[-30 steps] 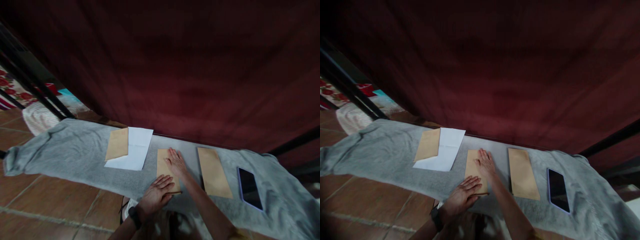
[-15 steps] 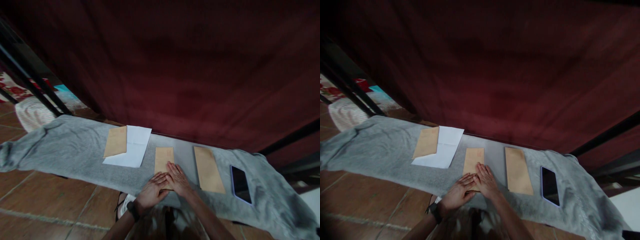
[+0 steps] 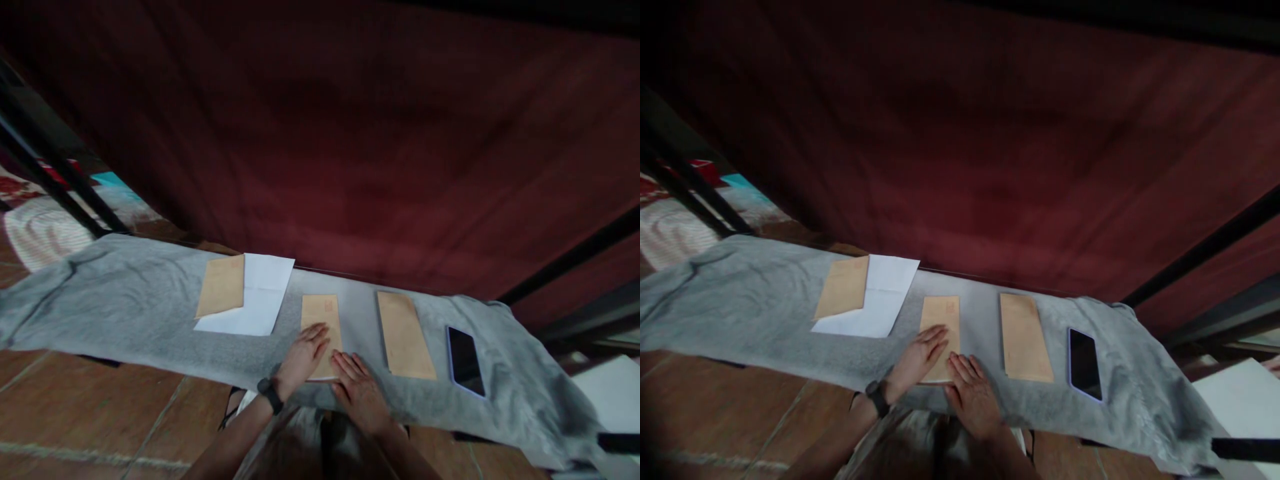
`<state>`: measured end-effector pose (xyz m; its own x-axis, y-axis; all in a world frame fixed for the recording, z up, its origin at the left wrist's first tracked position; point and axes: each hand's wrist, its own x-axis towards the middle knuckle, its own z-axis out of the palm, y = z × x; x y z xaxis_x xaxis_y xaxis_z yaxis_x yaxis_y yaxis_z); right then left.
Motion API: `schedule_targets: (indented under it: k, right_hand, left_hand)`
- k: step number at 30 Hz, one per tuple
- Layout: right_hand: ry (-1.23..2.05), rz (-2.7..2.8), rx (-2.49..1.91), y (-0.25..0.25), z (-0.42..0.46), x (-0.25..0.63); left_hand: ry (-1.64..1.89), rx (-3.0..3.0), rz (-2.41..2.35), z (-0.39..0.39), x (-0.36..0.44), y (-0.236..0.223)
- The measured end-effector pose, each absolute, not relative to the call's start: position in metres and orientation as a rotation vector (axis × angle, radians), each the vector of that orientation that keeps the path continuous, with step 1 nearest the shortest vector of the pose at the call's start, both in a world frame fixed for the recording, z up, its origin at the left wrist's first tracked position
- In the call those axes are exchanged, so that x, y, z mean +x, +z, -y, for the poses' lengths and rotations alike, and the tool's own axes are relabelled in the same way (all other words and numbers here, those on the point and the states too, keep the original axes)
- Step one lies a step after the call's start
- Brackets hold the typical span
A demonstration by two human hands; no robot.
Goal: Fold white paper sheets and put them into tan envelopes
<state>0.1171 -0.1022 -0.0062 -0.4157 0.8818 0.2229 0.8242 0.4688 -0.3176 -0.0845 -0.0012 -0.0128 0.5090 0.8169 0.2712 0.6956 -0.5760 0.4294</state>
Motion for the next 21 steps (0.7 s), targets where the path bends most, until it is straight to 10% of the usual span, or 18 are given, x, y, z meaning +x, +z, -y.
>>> schedule_targets:
  k: [21]
  right_hand:
    - [0.292, 2.138, -1.469, -0.014, 0.094, 0.113]
  left_hand:
    - [0.324, 2.638, -1.126, -0.035, -0.064, -0.019]
